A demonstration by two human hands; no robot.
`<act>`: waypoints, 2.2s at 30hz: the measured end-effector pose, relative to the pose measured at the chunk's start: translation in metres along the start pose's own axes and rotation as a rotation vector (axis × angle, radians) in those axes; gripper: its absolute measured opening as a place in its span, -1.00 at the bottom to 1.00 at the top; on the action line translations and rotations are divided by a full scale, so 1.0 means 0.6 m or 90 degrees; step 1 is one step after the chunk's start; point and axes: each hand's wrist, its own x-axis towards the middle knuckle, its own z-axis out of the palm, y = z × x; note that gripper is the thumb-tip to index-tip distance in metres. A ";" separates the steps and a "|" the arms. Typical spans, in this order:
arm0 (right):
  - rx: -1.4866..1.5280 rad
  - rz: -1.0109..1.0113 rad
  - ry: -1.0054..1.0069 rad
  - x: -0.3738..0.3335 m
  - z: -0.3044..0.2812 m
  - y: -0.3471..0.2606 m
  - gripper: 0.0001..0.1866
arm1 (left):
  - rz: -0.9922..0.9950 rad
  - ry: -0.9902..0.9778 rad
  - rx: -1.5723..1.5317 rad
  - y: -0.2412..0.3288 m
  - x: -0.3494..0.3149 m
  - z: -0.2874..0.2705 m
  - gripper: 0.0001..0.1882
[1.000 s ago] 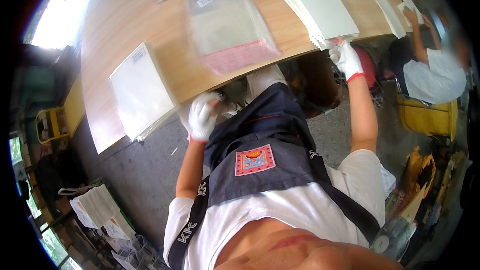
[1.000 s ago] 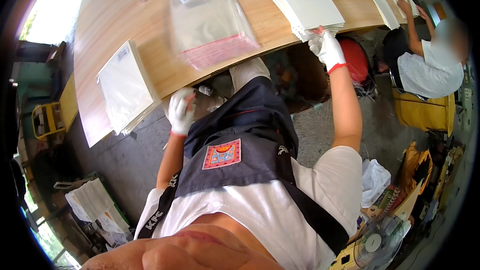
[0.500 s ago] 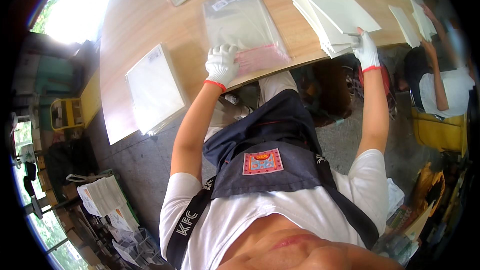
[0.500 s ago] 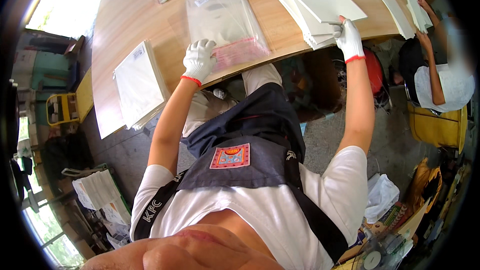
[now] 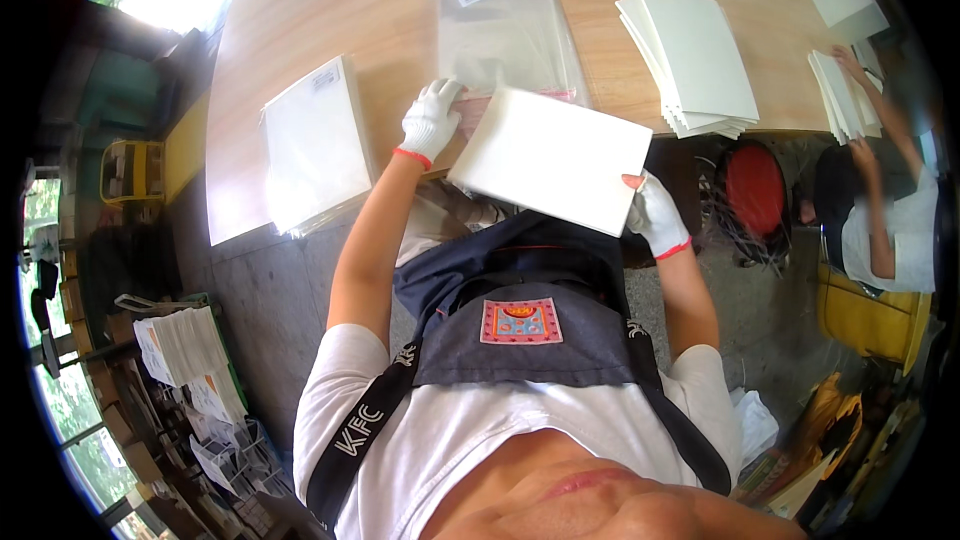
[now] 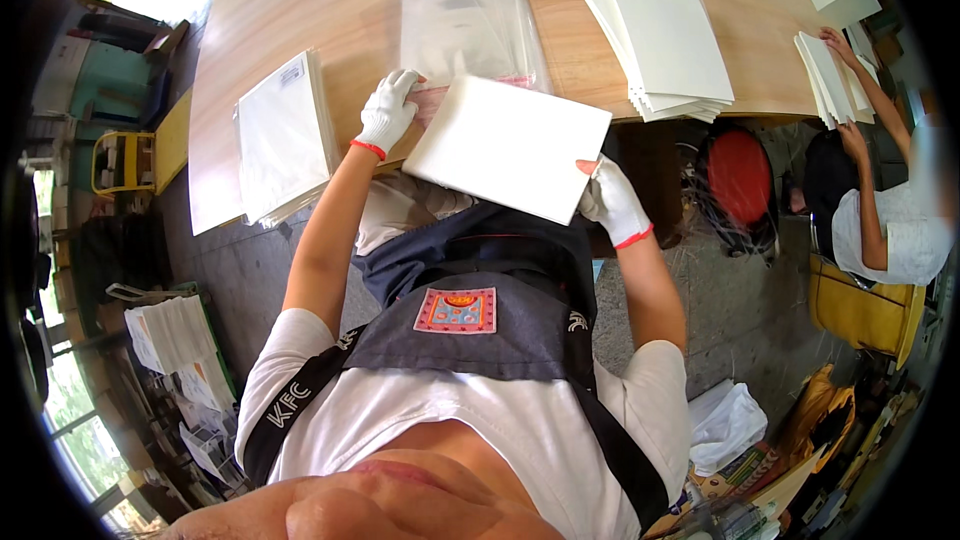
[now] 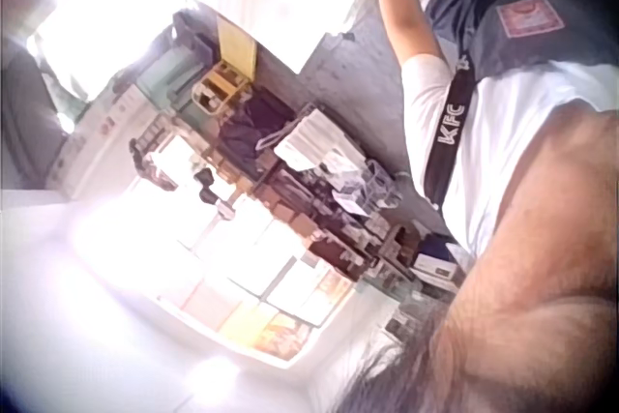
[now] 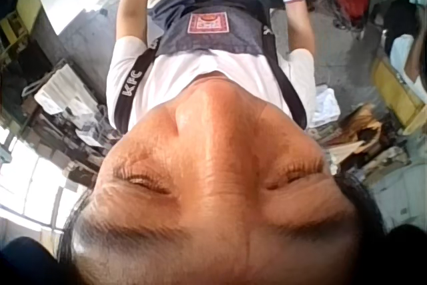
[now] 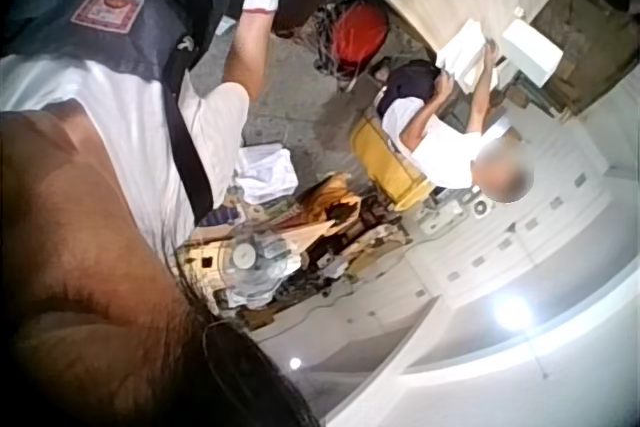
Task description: The person repeatedly picks up white rectangular boards from a stack on the right and places them into clear plastic sleeves on the table. The person wears white gloves and a KFC apron while performing this repetitive packaging task.
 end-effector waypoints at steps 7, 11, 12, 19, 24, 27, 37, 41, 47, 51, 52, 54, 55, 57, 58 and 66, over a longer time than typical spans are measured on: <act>0.181 -0.050 0.030 0.036 -0.056 0.101 -0.69 | -0.052 0.094 -0.019 0.001 -0.017 -0.003 -0.71; 0.165 -0.074 -0.061 0.031 -0.027 0.120 -0.75 | -0.004 0.096 -0.165 0.031 -0.037 -0.005 -0.68; 0.143 -0.058 0.029 0.021 0.015 0.111 -0.83 | 0.018 0.095 -0.169 0.038 -0.045 -0.001 -0.67; 0.116 -0.097 0.066 0.024 0.069 0.104 -0.81 | -0.305 0.450 -0.623 0.015 -0.067 0.130 -0.55; 0.072 -0.098 0.007 0.054 0.055 0.083 -0.74 | -0.415 0.101 -0.841 0.078 -0.077 0.067 -0.69; 0.041 -0.064 -0.037 0.056 0.053 0.076 -0.71 | -0.333 0.028 -0.792 0.095 -0.125 0.078 -0.71; 0.082 -0.032 0.046 0.053 0.076 0.169 -0.74 | -0.435 -0.164 -0.900 0.101 -0.257 0.134 -0.71; 0.399 -0.013 0.041 0.096 0.097 0.170 -0.67 | -0.468 -0.217 -0.903 0.092 -0.243 0.124 -0.70; 0.206 0.088 -0.074 0.074 0.077 0.179 -0.64 | -0.554 -0.229 -0.902 0.070 -0.235 0.084 -0.63; -0.647 -0.259 -0.078 0.079 0.145 0.148 -0.64 | -0.516 -0.137 -0.812 0.057 -0.238 0.066 -0.74; -1.085 -0.524 -0.049 0.090 0.158 0.123 -0.54 | -0.520 -0.145 -0.807 0.056 -0.239 0.068 -0.76; -1.222 -0.590 -0.061 0.131 0.165 0.109 -0.49 | -0.500 -0.155 -0.791 0.058 -0.239 0.067 -0.75; -1.223 -0.595 -0.071 0.156 0.159 0.107 -0.50 | -0.489 -0.161 -0.784 0.058 -0.238 0.066 -0.75; -1.241 -0.528 -0.088 0.175 0.171 0.095 -0.51 | -0.453 -0.161 -0.755 0.034 -0.236 0.074 -0.74; -1.264 -0.498 -0.088 0.179 0.173 0.096 -0.52 | -0.435 -0.162 -0.740 0.023 -0.235 0.078 -0.74; -1.280 -0.546 -0.223 0.144 0.176 0.154 -0.87 | -0.500 -0.180 -0.850 0.020 -0.244 0.069 -0.73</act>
